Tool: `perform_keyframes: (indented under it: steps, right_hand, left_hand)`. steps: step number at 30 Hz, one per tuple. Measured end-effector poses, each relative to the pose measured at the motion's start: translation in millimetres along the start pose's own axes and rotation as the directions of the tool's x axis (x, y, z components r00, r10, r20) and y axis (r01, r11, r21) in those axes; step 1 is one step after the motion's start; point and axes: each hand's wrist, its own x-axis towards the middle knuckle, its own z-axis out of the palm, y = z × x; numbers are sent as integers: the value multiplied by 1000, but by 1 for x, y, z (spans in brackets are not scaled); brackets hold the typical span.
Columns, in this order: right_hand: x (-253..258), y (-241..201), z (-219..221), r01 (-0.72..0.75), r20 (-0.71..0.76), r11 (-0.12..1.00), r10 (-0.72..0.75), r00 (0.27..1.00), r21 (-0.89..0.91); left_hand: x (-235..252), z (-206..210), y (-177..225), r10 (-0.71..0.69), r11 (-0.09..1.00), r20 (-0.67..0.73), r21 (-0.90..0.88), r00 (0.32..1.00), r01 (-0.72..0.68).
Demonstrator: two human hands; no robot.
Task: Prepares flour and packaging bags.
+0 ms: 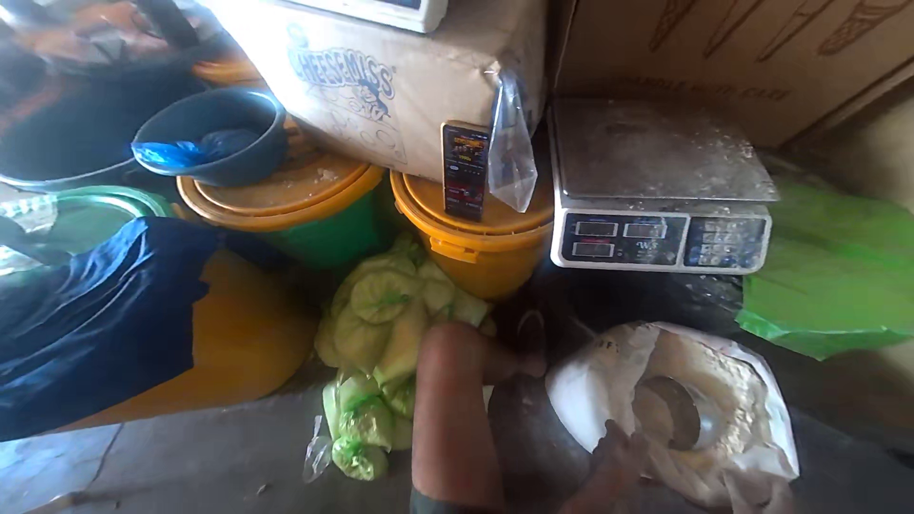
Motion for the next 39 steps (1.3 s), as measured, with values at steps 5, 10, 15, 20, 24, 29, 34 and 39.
perform_keyframes:
  steps: [5, 10, 15, 20, 24, 29, 34, 39]
  right_hand:
    - [10, -5, -2, -30, -88, 983, 47, 995, 181]
    - [39, 4, -11, 4, -72, 964, 16, 997, 266]
    - [65, 18, -12, -34, -57, 968, 50, 997, 250]
    - [42, 4, -30, -92, 47, 933, 81, 996, 348]
    - [34, 12, -23, 19, -108, 929, 23, 994, 370]
    - [16, -35, -49, 215, -140, 951, -188, 972, 222]
    - [31, -87, -34, 246, 224, 964, -220, 949, -97]
    - [27, -107, -10, 334, 195, 914, -293, 936, -230]
  left_hand:
    - [3, 7, -2, 33, 999, -14, 18, 999, -33]
    - [4, 13, -11, 58, 998, -45, -29, 997, -60]
    - [7, 23, -15, 73, 995, -91, -63, 993, -79]
    - [-18, -10, 13, 92, 996, -49, 12, 995, -92]
    - [-7, -41, 29, 105, 986, -11, 131, 994, -102]
    - [-11, -83, 71, 326, 900, -48, 322, 944, -294]
    - [-4, -133, 129, 424, 686, 137, 596, 895, -416]
    - [-7, -171, 131, 486, 766, 18, 473, 874, -436]
